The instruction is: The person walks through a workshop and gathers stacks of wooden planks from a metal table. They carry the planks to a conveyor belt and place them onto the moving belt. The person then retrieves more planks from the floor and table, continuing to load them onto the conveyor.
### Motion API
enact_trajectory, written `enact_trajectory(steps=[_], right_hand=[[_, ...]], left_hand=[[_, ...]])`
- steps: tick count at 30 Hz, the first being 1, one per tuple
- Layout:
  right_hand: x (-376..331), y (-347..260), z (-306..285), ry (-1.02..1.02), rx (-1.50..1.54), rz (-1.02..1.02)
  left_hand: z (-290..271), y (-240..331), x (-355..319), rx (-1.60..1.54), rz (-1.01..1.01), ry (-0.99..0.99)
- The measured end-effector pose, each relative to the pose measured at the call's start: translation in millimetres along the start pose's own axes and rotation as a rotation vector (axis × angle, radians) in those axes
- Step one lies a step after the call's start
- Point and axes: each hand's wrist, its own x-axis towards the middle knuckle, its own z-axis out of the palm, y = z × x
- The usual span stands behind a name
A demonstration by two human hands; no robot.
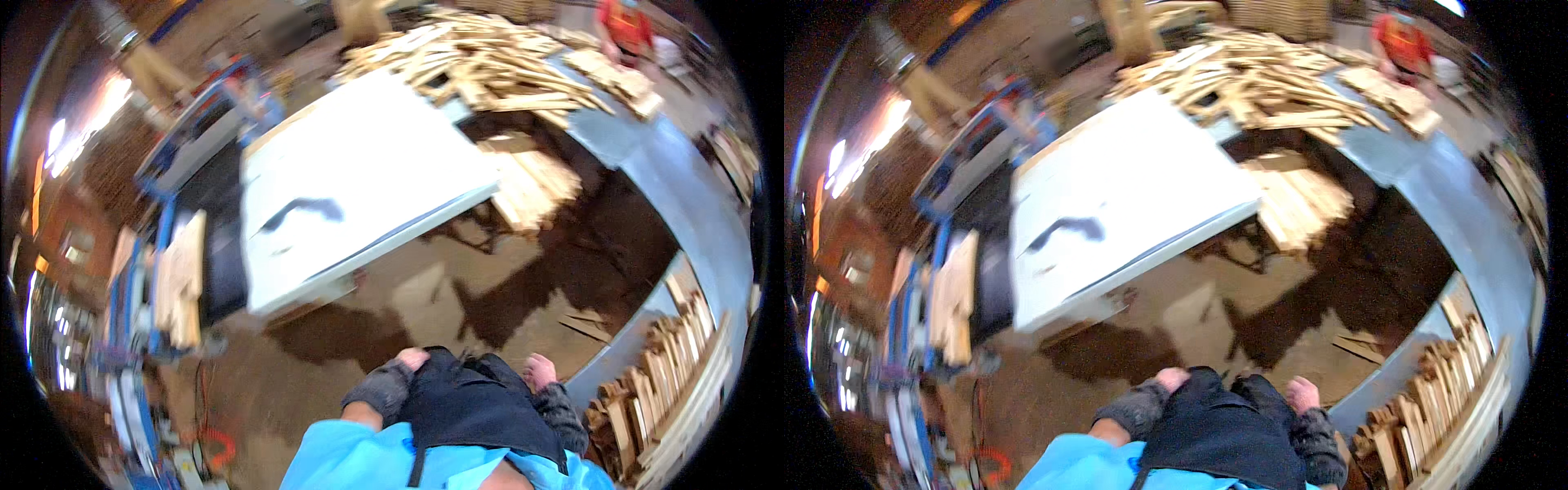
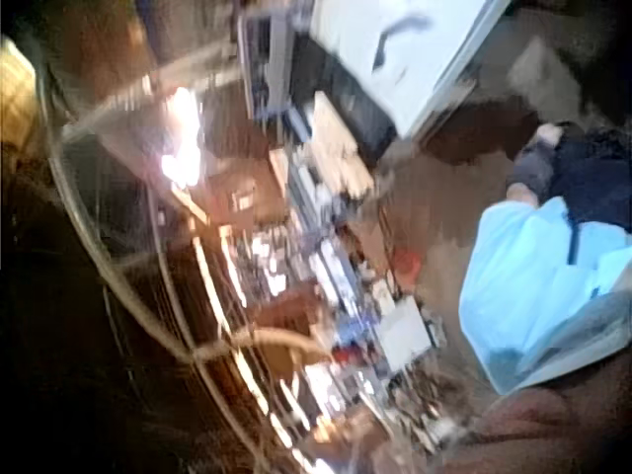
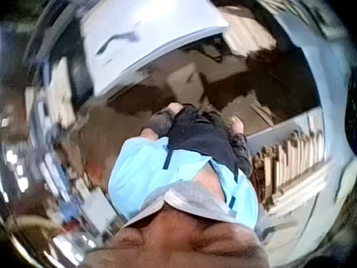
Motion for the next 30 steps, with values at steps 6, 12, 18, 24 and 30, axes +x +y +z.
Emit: enact_trajectory(steps=[6, 12, 18, 24, 30], right_hand=[[42.5, -137.6, 20.1, 0.245, -0.963, -0.189], [89.6, -160.1, -19.6, 0.427, -0.642, -0.176], [118.3, -223.9, -110.4, 0.338, -1.530, -0.575], [141.3, -314.7, -167.0, 0.596, -0.701, -0.172], [169.1, -385.5, -205.5, 0.486, -0.253, -0.269]], left_hand=[[-55.2, -7.0, 76.9, -0.400, -0.260, -0.210], [-42.9, -31.4, 184.0, -0.331, -0.353, -0.416], [-39.3, -31.3, 359.5, -0.111, 0.133, -0.325], [-140.7, 62.2, 563.9, -0.002, 0.442, -0.157], [-223.2, 215.3, 709.9, -0.884, -0.015, -0.347]])
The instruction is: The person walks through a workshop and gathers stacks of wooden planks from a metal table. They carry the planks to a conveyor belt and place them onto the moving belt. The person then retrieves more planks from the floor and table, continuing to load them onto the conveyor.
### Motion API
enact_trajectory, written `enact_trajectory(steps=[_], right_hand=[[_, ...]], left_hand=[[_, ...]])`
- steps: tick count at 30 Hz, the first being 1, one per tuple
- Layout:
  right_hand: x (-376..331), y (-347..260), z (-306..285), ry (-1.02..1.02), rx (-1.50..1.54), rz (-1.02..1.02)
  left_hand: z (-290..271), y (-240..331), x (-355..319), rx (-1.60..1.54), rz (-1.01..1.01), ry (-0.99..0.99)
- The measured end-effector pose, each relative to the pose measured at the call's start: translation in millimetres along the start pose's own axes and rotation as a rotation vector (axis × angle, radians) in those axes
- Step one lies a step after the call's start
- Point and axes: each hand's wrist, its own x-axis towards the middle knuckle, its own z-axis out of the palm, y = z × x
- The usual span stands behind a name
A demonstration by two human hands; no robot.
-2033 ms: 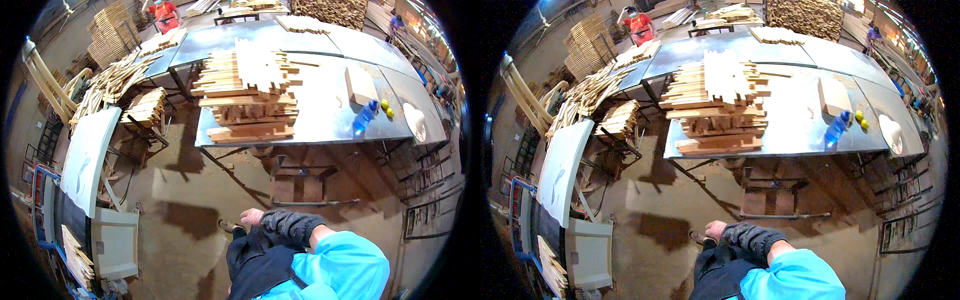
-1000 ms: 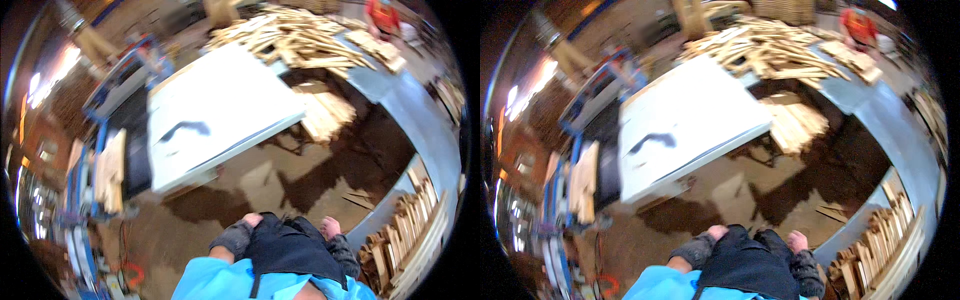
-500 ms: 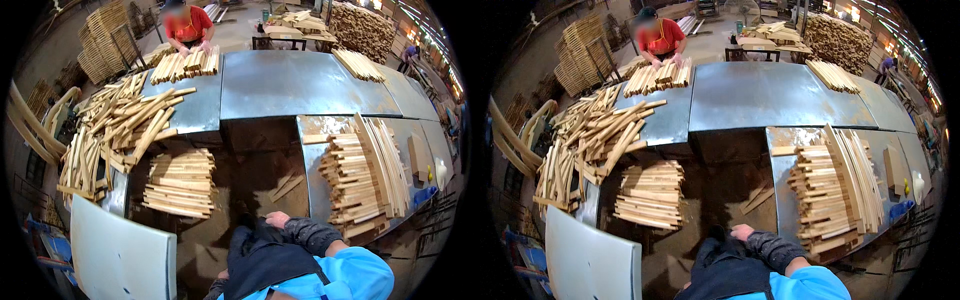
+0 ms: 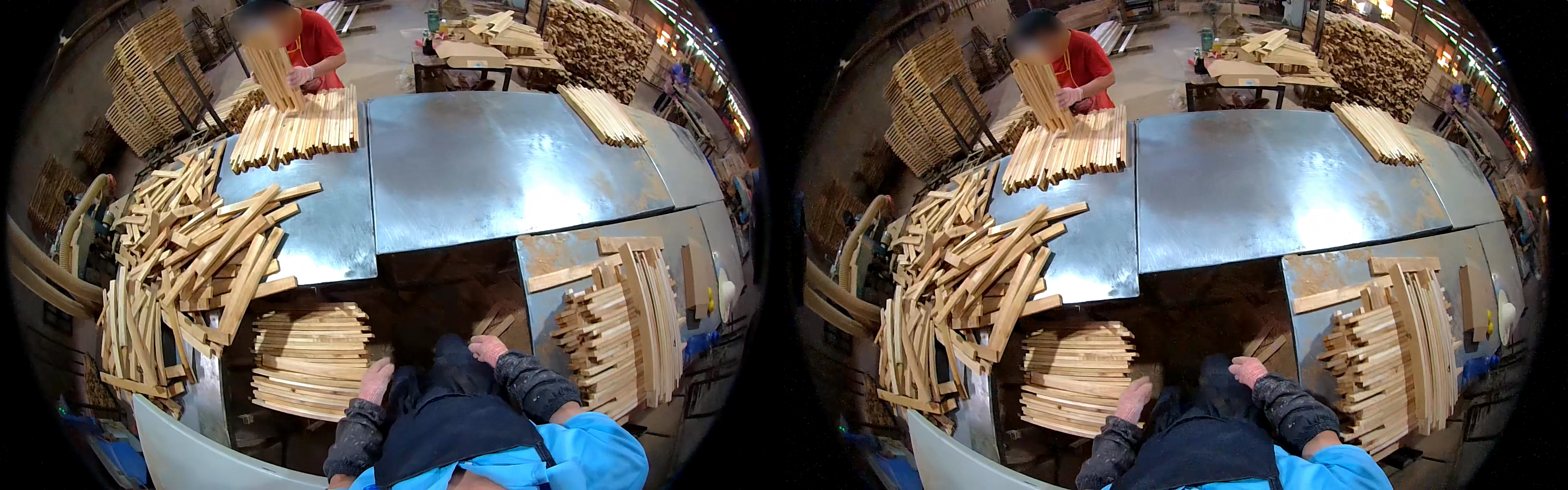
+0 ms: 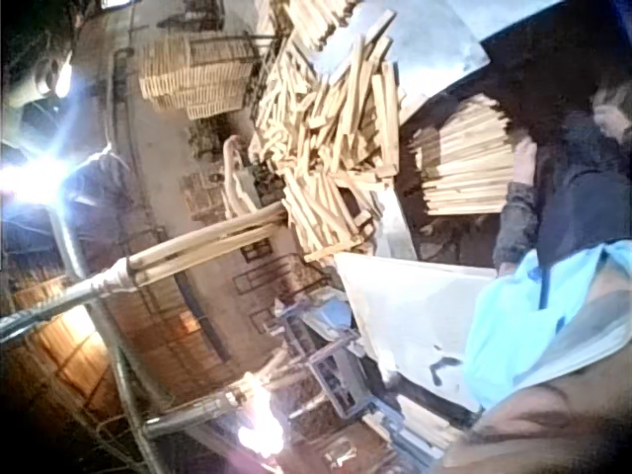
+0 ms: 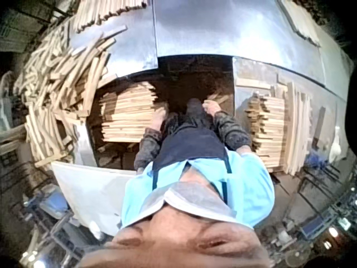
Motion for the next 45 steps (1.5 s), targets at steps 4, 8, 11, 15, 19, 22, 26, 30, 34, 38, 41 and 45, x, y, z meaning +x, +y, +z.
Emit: enact_trajectory(steps=[4, 8, 11, 15, 19, 22, 26, 30, 34, 38, 41, 45], right_hand=[[59.6, -13.2, -19.7, 0.132, 0.363, 0.125], [108.1, -114.8, -45.1, 0.194, 0.234, 0.181], [165.7, -154.6, -77.4, 0.145, 0.295, 0.166], [250.0, -203.6, -123.2, 0.060, 0.083, 0.094], [337.2, -240.4, -164.0, 0.003, 0.072, 0.072], [394.7, -264.8, -191.5, -0.008, 0.121, 0.088], [457.4, -305.0, -224.4, -0.043, 0.167, 0.111], [485.6, -337.0, -232.8, 0.022, 0.296, 0.100], [519.4, -383.5, -228.3, -0.010, 0.251, 0.117], [567.8, -392.9, -220.8, -0.008, 0.210, 0.049], [593.0, -414.3, -215.3, 0.006, 0.218, 0.018], [639.4, -444.2, -195.7, 0.013, 0.143, -0.038]], left_hand=[[17.4, 82.9, 43.0, -0.021, -0.010, -0.050], [21.7, 100.8, 100.2, 0.008, -0.120, -0.074], [21.5, 139.4, 133.4, 0.003, -0.145, -0.048], [20.9, 188.5, 196.2, -0.149, -0.217, 0.075], [16.1, 242.6, 271.9, -0.206, -0.253, 0.157], [-5.1, 290.4, 330.4, -0.031, -0.209, 0.217], [-31.5, 331.9, 409.0, 0.191, -0.073, 0.367], [-60.1, 399.5, 488.8, 0.254, -0.138, 0.410], [-112.8, 389.4, 575.6, 0.083, -0.101, 0.539], [-171.6, 395.6, 654.5, 0.131, -0.078, 0.645], [-205.4, 400.7, 704.7, 0.251, -0.045, 0.723], [-294.4, 366.9, 755.5, 0.364, 0.079, 0.868]])
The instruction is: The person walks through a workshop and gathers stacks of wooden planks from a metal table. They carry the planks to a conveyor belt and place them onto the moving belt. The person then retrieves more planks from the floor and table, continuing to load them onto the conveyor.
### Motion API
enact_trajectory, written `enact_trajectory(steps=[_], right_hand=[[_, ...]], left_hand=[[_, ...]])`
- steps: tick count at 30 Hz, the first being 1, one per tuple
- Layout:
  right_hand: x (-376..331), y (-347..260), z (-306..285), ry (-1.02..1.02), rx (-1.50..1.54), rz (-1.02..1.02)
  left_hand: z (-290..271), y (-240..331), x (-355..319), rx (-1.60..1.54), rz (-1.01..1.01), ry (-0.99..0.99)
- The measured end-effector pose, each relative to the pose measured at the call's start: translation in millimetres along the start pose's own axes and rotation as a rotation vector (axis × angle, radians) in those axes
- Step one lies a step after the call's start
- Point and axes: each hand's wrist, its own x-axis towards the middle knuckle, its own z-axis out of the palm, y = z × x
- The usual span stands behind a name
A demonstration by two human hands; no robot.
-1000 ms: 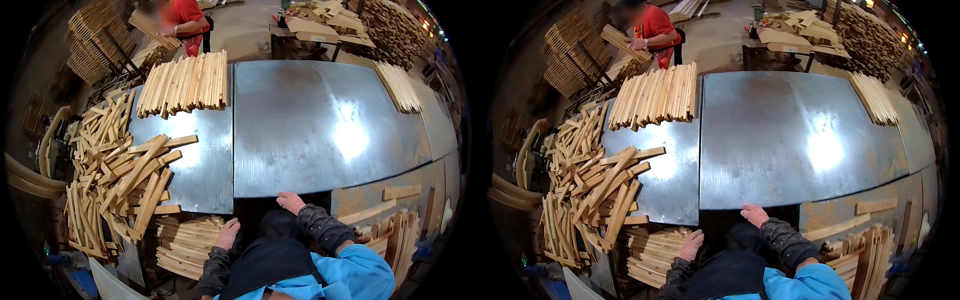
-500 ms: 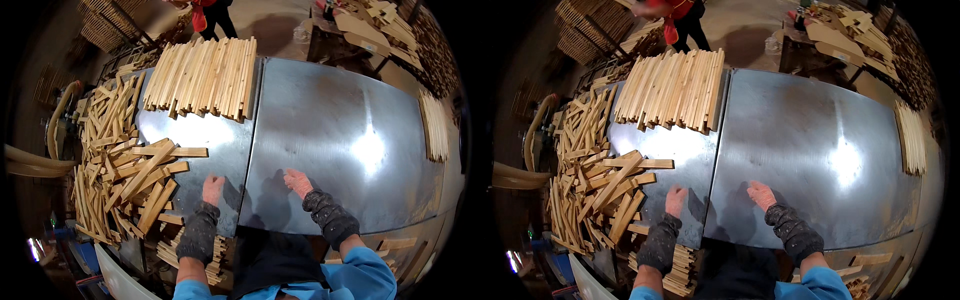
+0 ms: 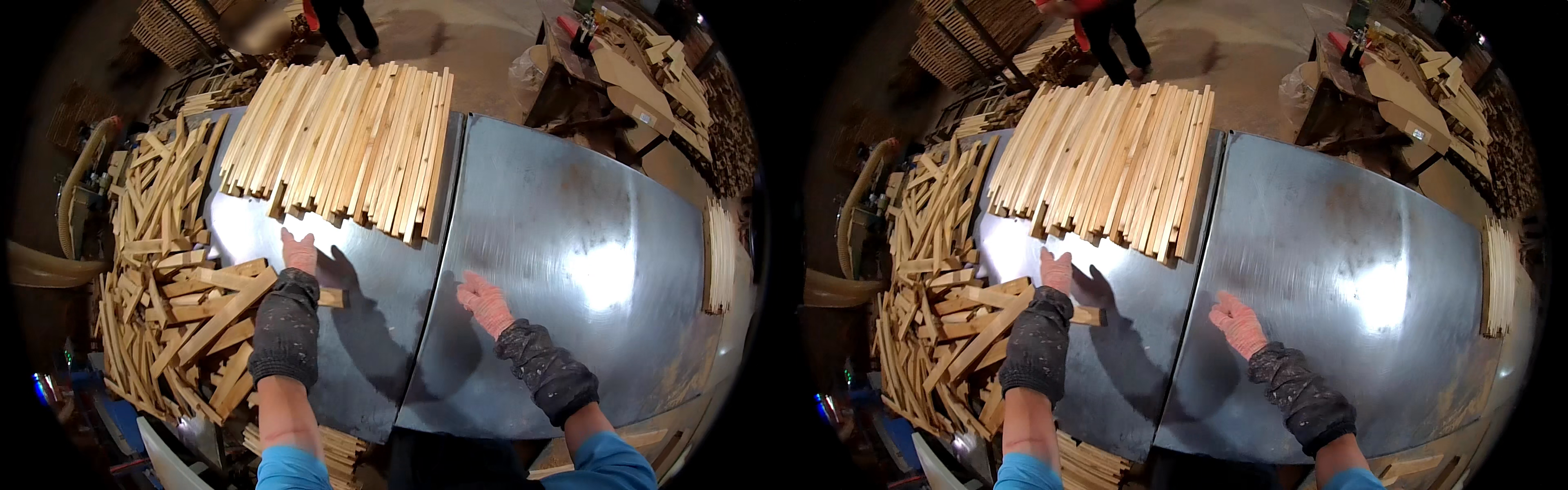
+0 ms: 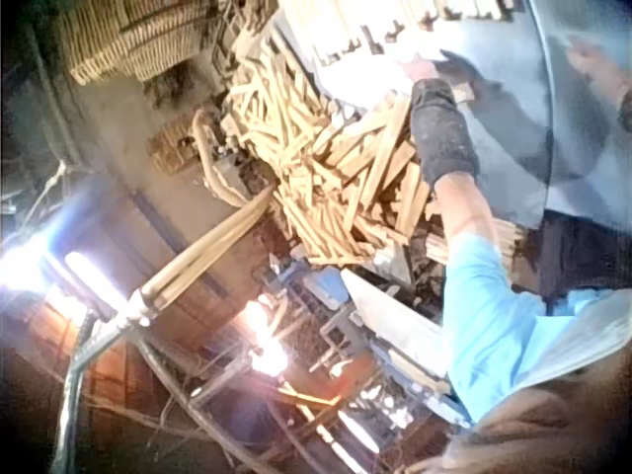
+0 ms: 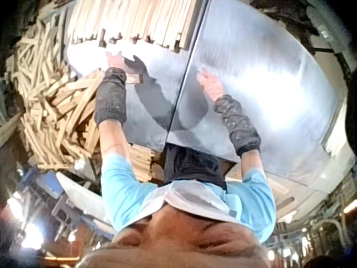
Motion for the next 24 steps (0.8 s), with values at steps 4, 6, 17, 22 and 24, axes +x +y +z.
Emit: enact_trajectory(steps=[4, 6, 17, 22, 24], right_hand=[[36.0, -47.9, 26.7, -0.008, -0.036, -0.075], [55.9, -64.8, 37.6, 0.010, 0.022, -0.096], [135.3, -105.6, 47.8, 0.060, -0.162, -0.192], [155.8, -111.9, -7.9, 0.323, -0.274, -0.214], [164.5, -132.2, -10.9, 0.412, -0.424, -0.159]], left_hand=[[6.2, -18.4, 54.0, -0.290, -0.105, -0.038], [15.4, -14.5, 67.3, -0.269, -0.102, -0.023], [12.1, 14.4, 58.2, -0.136, -0.097, -0.010], [6.2, 68.6, 15.3, 0.161, 0.064, -0.374], [10.8, 90.7, 23.6, 0.126, 0.146, -0.431]])
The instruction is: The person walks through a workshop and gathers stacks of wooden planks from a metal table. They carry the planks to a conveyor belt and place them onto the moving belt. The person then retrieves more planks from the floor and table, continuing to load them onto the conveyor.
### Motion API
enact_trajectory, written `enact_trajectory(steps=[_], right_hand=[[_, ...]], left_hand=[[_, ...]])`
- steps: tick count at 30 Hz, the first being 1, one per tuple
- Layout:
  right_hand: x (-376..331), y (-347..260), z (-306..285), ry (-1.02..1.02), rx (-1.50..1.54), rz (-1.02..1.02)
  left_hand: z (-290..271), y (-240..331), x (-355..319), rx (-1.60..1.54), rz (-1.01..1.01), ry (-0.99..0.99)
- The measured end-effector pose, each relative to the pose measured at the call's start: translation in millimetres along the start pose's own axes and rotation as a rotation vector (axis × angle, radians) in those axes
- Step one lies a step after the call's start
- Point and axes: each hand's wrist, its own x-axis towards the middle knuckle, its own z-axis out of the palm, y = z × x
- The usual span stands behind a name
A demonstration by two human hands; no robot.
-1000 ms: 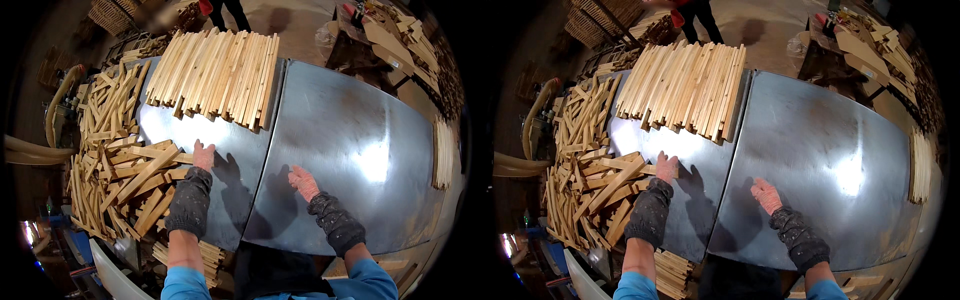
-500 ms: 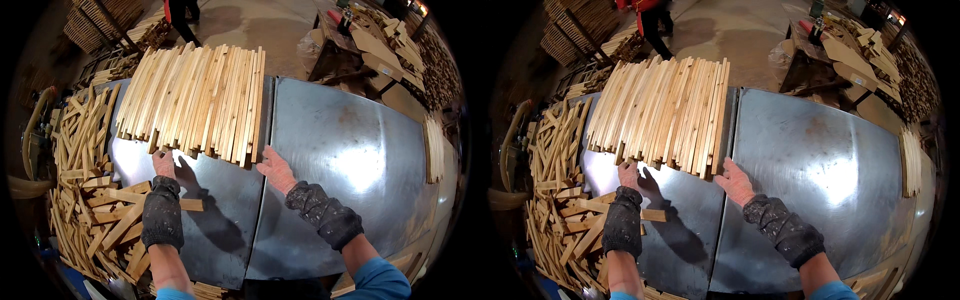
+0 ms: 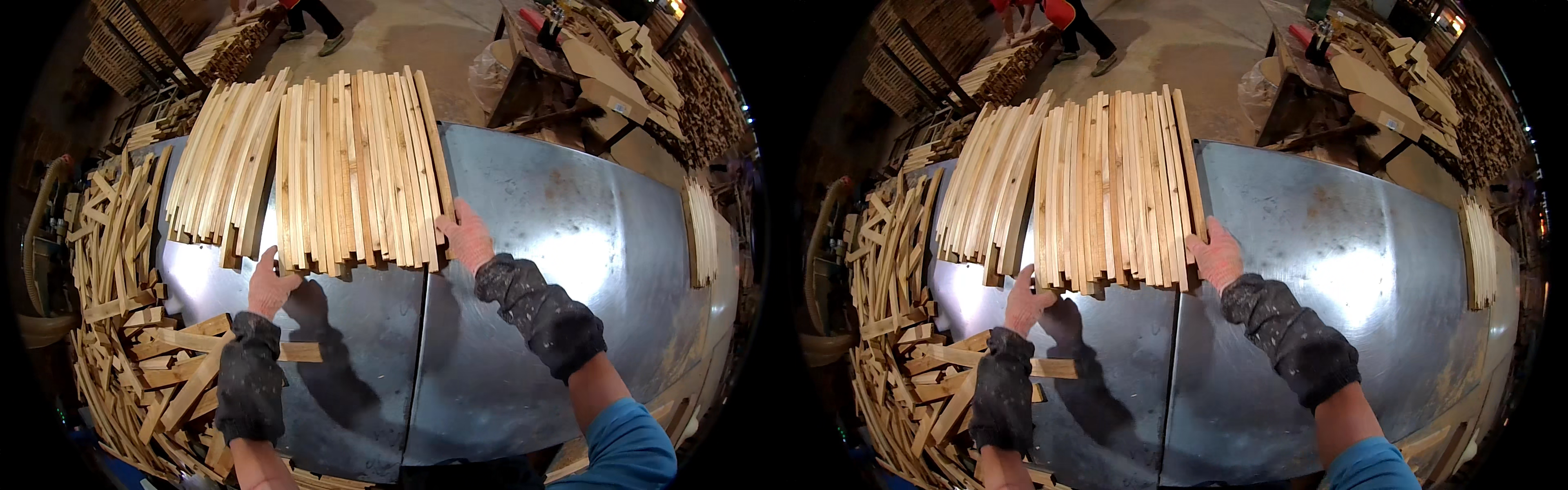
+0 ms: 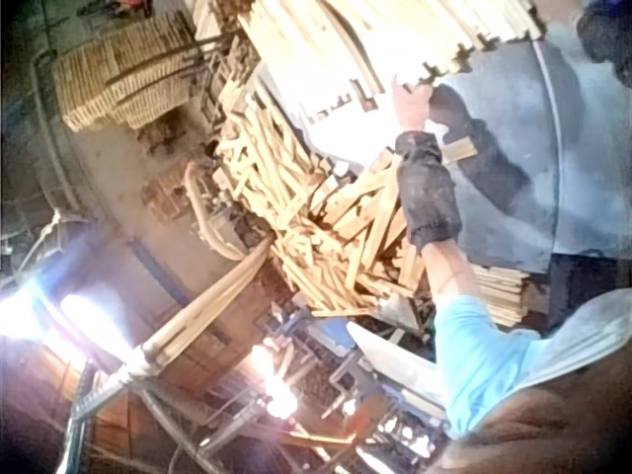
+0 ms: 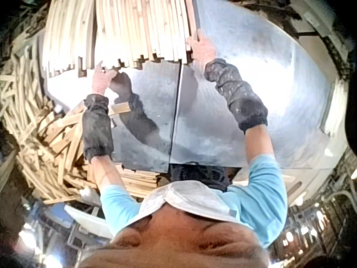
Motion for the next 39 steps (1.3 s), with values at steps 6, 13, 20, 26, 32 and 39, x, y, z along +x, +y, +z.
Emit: enact_trajectory(steps=[6, 13, 20, 26, 32, 39], right_hand=[[30.6, 27.6, 32.3, 0.209, 0.093, -0.003], [7.3, 58.0, -18.5, 0.020, 0.099, -0.196], [-136.2, 119.7, -94.3, 0.085, -0.015, 0.034], [-305.1, 199.1, -139.3, 0.120, 0.081, 0.332], [-465.1, 244.3, -147.6, 0.268, 0.132, 0.474], [-594.2, 301.0, -140.2, 0.265, 0.137, 0.541]], left_hand=[[21.7, 23.4, 32.7, 0.341, 0.075, -0.080], [52.5, 63.8, -59.2, 0.097, 0.043, -0.070], [113.1, 50.2, -215.7, 0.104, 0.017, -0.137], [150.8, 33.5, -376.7, 0.110, 0.031, -0.191], [156.7, -4.9, -498.0, 0.145, 0.137, -0.299], [165.0, -49.6, -564.6, 0.207, 0.250, -0.400]])
